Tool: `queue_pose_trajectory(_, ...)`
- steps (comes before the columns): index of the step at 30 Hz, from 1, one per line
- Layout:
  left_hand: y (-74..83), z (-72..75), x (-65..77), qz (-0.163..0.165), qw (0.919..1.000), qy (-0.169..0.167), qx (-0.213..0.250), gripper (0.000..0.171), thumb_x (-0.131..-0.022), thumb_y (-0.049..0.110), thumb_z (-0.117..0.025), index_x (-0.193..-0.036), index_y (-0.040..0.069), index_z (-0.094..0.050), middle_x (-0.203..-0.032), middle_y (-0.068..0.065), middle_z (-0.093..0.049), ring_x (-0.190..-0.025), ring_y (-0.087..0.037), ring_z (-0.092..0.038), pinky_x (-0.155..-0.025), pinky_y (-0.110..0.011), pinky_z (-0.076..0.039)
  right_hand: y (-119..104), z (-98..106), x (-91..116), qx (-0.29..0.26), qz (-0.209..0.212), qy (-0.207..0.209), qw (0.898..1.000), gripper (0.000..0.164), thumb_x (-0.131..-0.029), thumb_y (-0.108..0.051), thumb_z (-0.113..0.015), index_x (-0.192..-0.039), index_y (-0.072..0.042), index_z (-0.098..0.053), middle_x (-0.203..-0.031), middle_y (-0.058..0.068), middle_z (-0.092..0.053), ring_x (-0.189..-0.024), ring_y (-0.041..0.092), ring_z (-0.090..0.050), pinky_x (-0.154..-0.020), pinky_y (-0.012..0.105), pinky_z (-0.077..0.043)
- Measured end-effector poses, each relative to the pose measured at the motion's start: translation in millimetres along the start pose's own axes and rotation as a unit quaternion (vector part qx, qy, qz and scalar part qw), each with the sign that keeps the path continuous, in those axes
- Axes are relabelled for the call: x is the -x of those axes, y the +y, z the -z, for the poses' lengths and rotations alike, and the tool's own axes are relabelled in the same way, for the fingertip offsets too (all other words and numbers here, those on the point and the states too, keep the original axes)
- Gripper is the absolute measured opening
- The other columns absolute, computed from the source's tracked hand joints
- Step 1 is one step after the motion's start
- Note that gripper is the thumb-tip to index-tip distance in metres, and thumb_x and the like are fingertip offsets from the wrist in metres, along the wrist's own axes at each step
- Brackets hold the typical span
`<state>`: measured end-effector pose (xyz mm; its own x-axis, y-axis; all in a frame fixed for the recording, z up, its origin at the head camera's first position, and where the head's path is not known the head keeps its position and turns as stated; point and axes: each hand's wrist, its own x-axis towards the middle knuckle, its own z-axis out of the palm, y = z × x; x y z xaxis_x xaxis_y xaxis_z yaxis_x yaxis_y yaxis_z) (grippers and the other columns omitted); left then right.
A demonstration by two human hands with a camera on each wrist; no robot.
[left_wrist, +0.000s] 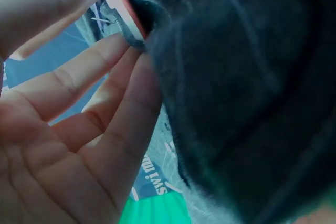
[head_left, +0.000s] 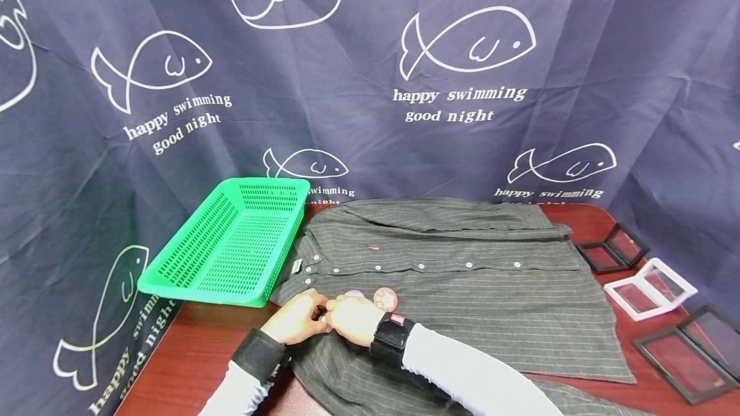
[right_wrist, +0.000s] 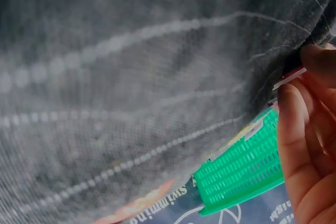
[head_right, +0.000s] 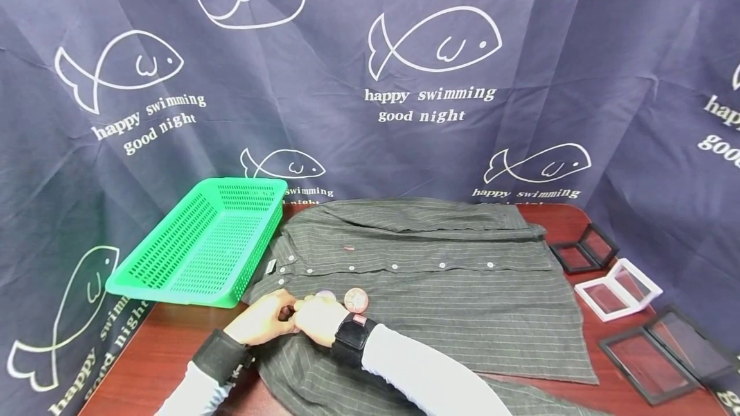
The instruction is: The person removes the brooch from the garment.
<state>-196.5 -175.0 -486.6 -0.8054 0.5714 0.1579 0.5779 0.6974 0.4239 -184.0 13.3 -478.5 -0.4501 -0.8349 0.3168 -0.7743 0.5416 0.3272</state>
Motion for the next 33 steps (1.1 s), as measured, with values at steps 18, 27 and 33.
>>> queue_pose_trajectory(18,5.0,11.0,5.1,0.039,0.9968,0.066,-0.022,0.031,-0.067,0.013,-0.086,-0.083,0.013,-0.06,-0.079,0.003,-0.058,-0.074,-0.01,-0.057,-0.068,-0.026,-0.049,13,-5,-4,-0.252,-0.109,0.012,0.962,0.012,-0.075,-0.014,-0.073,-0.072,-0.015,-0.062,-0.072,-0.006,-0.056,-0.062,0.005,-0.051,-0.057,0.018,-0.042)
queue_pose_trajectory(27,-0.5,3.5,1.9,0.038,0.9946,0.088,-0.04,0.026,-0.067,0.006,-0.082,-0.073,0.017,-0.059,-0.071,0.007,-0.057,-0.066,-0.004,-0.053,-0.06,-0.021,-0.044,17,-11,-4,-0.304,-0.146,0.035,0.941,0.01,-0.073,-0.011,-0.071,-0.072,-0.014,-0.062,-0.069,-0.004,-0.056,-0.063,0.006,-0.051,-0.058,0.015,-0.039)
queue_pose_trajectory(33,0.6,5.2,-0.7,0.012,0.9931,0.109,-0.042,0.026,-0.069,0.004,-0.081,-0.071,0.018,-0.059,-0.07,0.007,-0.058,-0.064,-0.004,-0.054,-0.058,-0.02,-0.044,21,-6,-4,-0.336,-0.173,0.024,0.925,0.007,-0.077,-0.011,-0.07,-0.074,-0.012,-0.063,-0.072,-0.002,-0.059,-0.065,0.008,-0.053,-0.06,0.017,-0.042)
